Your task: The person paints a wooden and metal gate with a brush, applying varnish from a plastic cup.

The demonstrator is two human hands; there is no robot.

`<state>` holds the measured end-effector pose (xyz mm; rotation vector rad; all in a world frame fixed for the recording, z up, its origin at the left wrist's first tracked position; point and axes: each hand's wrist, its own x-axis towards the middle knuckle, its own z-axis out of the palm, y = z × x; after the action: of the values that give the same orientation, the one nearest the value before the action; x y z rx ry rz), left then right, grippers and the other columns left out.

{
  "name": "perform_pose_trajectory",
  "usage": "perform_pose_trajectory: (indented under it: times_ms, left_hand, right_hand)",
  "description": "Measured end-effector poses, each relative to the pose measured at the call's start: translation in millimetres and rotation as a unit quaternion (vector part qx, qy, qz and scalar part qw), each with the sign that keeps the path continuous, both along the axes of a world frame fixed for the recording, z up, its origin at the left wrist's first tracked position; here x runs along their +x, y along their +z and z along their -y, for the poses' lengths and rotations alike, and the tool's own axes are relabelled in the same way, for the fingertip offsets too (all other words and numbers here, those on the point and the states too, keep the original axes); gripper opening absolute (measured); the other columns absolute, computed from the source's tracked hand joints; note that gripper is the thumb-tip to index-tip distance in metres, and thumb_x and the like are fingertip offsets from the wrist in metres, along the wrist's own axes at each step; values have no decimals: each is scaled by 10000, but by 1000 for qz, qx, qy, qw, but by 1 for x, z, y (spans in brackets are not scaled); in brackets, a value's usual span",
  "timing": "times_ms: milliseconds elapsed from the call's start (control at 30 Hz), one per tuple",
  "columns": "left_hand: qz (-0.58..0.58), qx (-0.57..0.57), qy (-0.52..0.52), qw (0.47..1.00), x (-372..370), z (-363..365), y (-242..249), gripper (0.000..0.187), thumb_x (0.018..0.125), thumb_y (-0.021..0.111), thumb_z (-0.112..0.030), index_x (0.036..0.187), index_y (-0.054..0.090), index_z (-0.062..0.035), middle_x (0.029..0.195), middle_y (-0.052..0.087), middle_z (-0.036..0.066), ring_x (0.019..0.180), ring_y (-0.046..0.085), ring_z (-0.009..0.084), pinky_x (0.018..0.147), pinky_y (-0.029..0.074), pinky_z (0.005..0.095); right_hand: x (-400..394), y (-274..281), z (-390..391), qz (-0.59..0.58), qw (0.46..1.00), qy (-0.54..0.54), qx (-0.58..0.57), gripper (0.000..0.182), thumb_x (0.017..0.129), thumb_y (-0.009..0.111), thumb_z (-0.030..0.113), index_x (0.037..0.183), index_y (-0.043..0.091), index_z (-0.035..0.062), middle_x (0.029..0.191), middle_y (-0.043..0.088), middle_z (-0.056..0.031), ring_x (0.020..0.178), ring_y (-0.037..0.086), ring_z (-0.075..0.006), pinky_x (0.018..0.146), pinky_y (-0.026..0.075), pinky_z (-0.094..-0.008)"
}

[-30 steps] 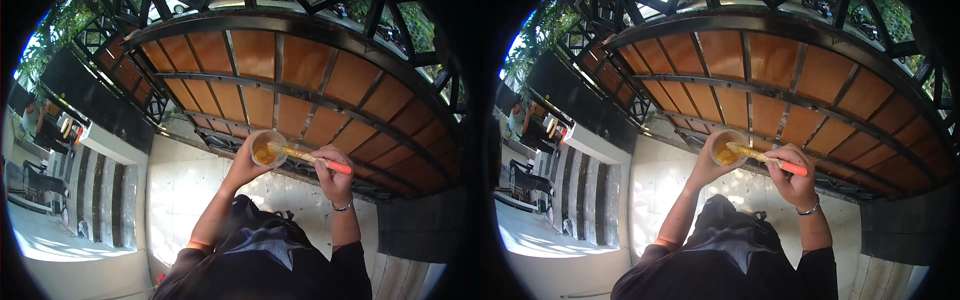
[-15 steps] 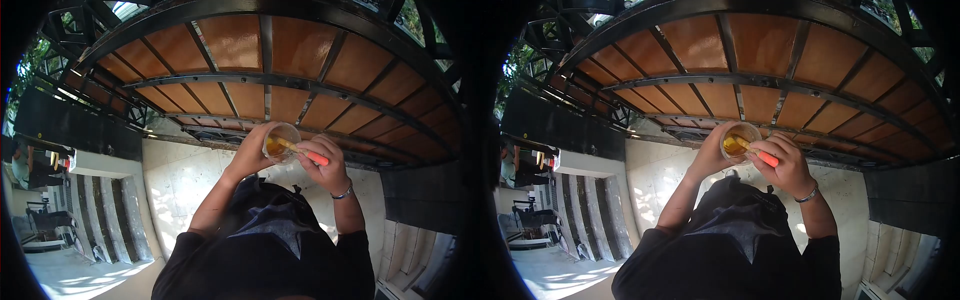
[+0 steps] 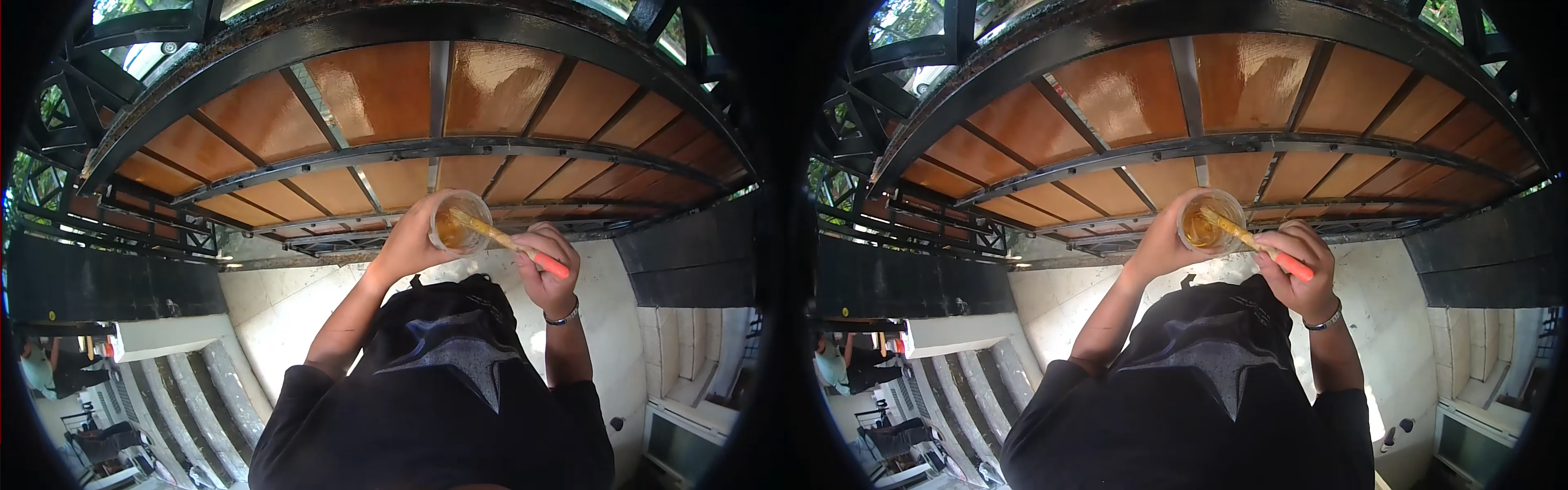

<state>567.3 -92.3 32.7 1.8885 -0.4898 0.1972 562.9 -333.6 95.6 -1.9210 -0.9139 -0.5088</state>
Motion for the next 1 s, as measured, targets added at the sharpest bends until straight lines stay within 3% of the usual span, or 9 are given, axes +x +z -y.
perform_pose_trajectory:
  times_ms: [267,433,467,500,533,600,733,933,1000]
  left_hand:
    - [-7,48,30,998,15,-8,-14,835,650,858,-183,1361,455,-11,1272,589,223,1187,569,391,996,466,428]
    - [-19,46,13,999,18,-11,-18,830,644,828,-138,1366,442,-3,1265,590,229,1182,569,398,1001,466,421]
    - [-14,27,4,1000,19,-12,-20,835,647,838,-150,1366,440,0,1263,590,228,1181,573,395,1004,467,421]
    - [-6,6,-3,1000,22,-13,-19,841,650,848,-161,1366,438,3,1262,591,226,1180,576,392,1006,467,421]
    - [0,3,0,1000,23,-15,-18,841,650,848,-161,1366,438,3,1262,591,226,1180,576,392,1006,467,421]
    - [6,9,5,1000,19,-18,-16,881,690,893,-173,1391,397,22,1285,593,186,1210,589,277,1031,464,382]
    - [-19,-61,11,998,24,-17,-22,903,693,907,-182,1398,382,28,1306,568,179,1225,566,253,1038,458,384]
    - [-35,-126,38,991,35,-10,-39,893,681,908,-187,1387,399,14,1228,599,165,1160,588,238,1017,460,364]
    - [-51,-112,47,991,33,-16,-34,897,691,905,-178,1395,384,17,1235,588,149,1180,565,217,1026,449,359]
  right_hand:
    - [9,-10,-14,105,976,-6,-189,280,755,799,82,1003,675,36,810,596,-74,760,580,-276,724,494,-380]
    - [7,-25,-13,81,984,-25,-158,196,847,736,60,1026,669,16,870,652,-72,759,606,-230,717,504,-354]
    - [0,-39,-15,-84,994,-73,20,173,900,692,88,1049,661,6,913,668,-71,767,617,-200,722,513,-344]
    - [-1,-50,-17,-242,943,-115,196,170,952,649,116,1071,653,-4,956,684,-71,776,627,-169,727,521,-334]
    - [4,-56,-18,-237,945,-111,193,170,952,649,116,1071,653,-4,956,684,-71,776,627,-169,727,521,-334]
    - [11,-68,-20,-346,828,-98,430,225,1029,519,161,1109,628,-19,896,651,-66,786,612,-119,761,522,-316]
    - [16,-88,-26,-451,709,-16,541,336,1029,519,287,1152,596,-16,899,642,-99,789,604,-160,789,519,-342]
    - [52,-71,-11,-385,738,-16,554,327,1042,494,278,1130,600,-18,853,630,-84,803,607,-169,838,519,-367]
    - [74,-60,5,-281,802,-19,527,289,1047,493,225,1139,608,-24,908,659,-101,825,638,-177,854,524,-339]
